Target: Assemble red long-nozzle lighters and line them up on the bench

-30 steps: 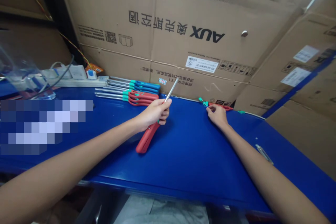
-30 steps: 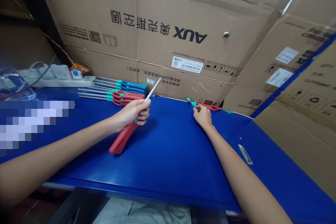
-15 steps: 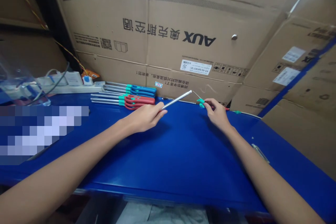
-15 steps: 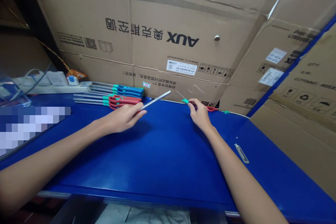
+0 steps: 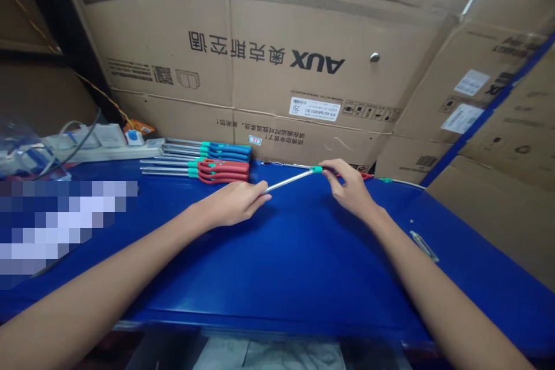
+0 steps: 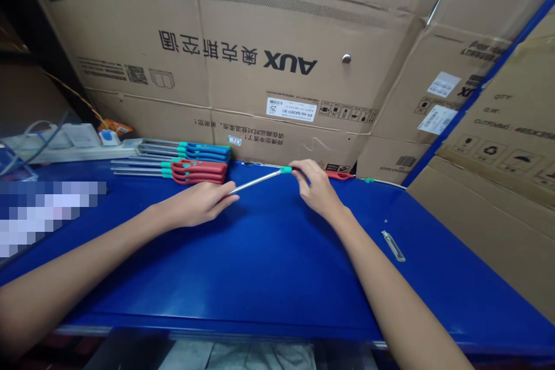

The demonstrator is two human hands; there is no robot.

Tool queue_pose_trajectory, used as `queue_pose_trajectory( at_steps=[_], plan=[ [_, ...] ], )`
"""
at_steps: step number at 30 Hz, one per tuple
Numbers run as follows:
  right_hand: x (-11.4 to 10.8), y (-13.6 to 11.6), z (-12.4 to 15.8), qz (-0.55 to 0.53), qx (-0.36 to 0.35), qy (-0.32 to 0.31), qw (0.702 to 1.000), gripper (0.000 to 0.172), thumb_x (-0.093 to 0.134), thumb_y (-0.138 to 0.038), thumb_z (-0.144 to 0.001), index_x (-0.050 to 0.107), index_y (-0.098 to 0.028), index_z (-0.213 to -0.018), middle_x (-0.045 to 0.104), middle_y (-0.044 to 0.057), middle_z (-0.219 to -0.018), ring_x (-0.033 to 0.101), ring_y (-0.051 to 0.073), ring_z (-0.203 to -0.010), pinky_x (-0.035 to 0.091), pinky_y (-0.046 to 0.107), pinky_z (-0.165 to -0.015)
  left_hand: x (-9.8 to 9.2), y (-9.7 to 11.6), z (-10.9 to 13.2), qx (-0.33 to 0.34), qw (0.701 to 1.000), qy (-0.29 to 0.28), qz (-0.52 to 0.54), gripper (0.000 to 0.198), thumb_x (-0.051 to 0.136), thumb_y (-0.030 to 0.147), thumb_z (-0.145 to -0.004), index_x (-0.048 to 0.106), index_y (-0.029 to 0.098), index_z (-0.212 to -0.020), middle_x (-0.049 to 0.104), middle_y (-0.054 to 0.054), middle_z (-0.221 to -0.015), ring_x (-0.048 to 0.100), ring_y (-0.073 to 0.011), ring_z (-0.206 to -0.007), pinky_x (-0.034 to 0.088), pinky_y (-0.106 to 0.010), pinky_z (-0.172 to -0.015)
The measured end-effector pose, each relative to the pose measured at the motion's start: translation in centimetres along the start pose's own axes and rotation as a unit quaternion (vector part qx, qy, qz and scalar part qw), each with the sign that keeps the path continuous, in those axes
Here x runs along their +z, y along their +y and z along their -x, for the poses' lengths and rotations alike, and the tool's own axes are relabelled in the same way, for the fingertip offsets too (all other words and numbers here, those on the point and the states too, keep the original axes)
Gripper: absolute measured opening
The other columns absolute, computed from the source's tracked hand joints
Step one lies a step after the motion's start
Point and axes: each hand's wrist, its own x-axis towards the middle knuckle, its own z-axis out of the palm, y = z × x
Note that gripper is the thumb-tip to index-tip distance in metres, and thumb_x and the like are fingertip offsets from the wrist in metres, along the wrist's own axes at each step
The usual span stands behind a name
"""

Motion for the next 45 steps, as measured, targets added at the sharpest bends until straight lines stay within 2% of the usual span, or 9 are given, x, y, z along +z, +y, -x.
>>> queue_pose_trajectory(
  at_steps=[10,17,22,28,32,38,42,45],
  plan=[
    [-0.5,-0.1,-0.2,-0.003,-0.013,0.013,1.000,0.017,0.049,-0.023,-0.092,0.064,-0.023,-0.099,0.068,0.007,-0.097,0.063,0.022,-0.091,0.050,0.039,-0.081,-0.1,0.0,0.0,-0.003,1.000,0.012,0.022,0.024,0.035,0.036,-0.098,0.045,0.020,-0.083,0.048,0.001,-0.057,0.049,-0.0176,-0.049,0.022,-0.028,-0.047],
    [-0.5,-0.9,-0.2,-0.020,-0.032,-0.019,0.999,0.018,0.048,-0.021,-0.093,0.064,-0.022,-0.100,0.067,0.007,-0.096,0.061,0.021,-0.091,0.049,0.037,-0.083,0.0,-0.1,0.1,-0.002,1.000,0.007,0.018,0.025,0.034,0.037,-0.098,0.046,0.020,-0.083,0.047,0.002,-0.056,0.048,-0.0174,-0.047,0.022,-0.028,-0.047],
    [-1.2,-1.4,-0.4,-0.045,0.031,-0.055,0.997,0.019,0.052,-0.031,-0.092,0.068,-0.022,-0.098,0.068,0.006,-0.090,0.062,0.020,-0.083,0.049,0.036,-0.076,0.2,-0.1,0.0,0.001,1.000,0.007,0.024,0.024,0.036,0.037,-0.097,0.047,0.020,-0.083,0.047,0.002,-0.055,0.050,-0.0173,-0.047,0.024,-0.027,-0.046],
    [-2.3,-2.0,-0.7,-0.035,0.086,-0.104,0.990,0.019,0.058,-0.035,-0.085,0.071,-0.022,-0.081,0.072,0.005,-0.082,0.061,0.020,-0.076,0.047,0.034,-0.073,0.2,0.1,0.1,0.013,1.000,-0.006,0.015,0.024,0.037,0.037,-0.097,0.048,0.020,-0.084,0.051,0.000,-0.058,0.052,-0.0179,-0.050,0.027,-0.027,-0.048],
    [-2.4,-1.5,-0.7,-0.017,0.139,-0.103,0.985,0.024,0.063,-0.041,-0.080,0.069,-0.020,-0.072,0.070,0.004,-0.074,0.059,0.018,-0.069,0.044,0.031,-0.067,0.2,0.3,0.1,0.016,1.000,-0.013,0.020,0.024,0.038,0.036,-0.097,0.048,0.020,-0.083,0.052,-0.001,-0.059,0.051,-0.0178,-0.049,0.025,-0.028,-0.048],
    [-2.3,-0.6,-0.6,0.010,0.186,-0.098,0.978,0.037,0.065,-0.054,-0.074,0.061,-0.019,-0.064,0.061,0.002,-0.063,0.054,0.016,-0.063,0.040,0.027,-0.060,0.3,0.3,0.1,0.020,1.000,-0.020,0.005,0.024,0.036,0.036,-0.098,0.047,0.020,-0.084,0.052,-0.001,-0.059,0.051,-0.0178,-0.049,0.023,-0.028,-0.048],
    [-2.3,-0.2,-0.4,0.056,0.214,-0.085,0.972,0.050,0.067,-0.065,-0.067,0.048,-0.020,-0.056,0.054,-0.001,-0.058,0.046,0.013,-0.056,0.034,0.026,-0.054,0.4,0.2,0.1,0.022,0.999,-0.022,0.008,0.025,0.036,0.037,-0.098,0.048,0.020,-0.084,0.054,-0.001,-0.060,0.052,-0.0181,-0.050,0.023,-0.028,-0.048],
    [-2.2,0.1,-0.3,0.110,0.257,-0.083,0.956,0.061,0.064,-0.075,-0.062,0.036,-0.022,-0.050,0.045,-0.002,-0.050,0.038,0.012,-0.051,0.028,0.027,-0.051,0.3,0.2,0.1,0.021,1.000,-0.023,0.003,0.026,0.035,0.038,-0.099,0.048,0.020,-0.085,0.055,-0.002,-0.060,0.054,-0.0187,-0.051,0.025,-0.028,-0.048]
  ],
)
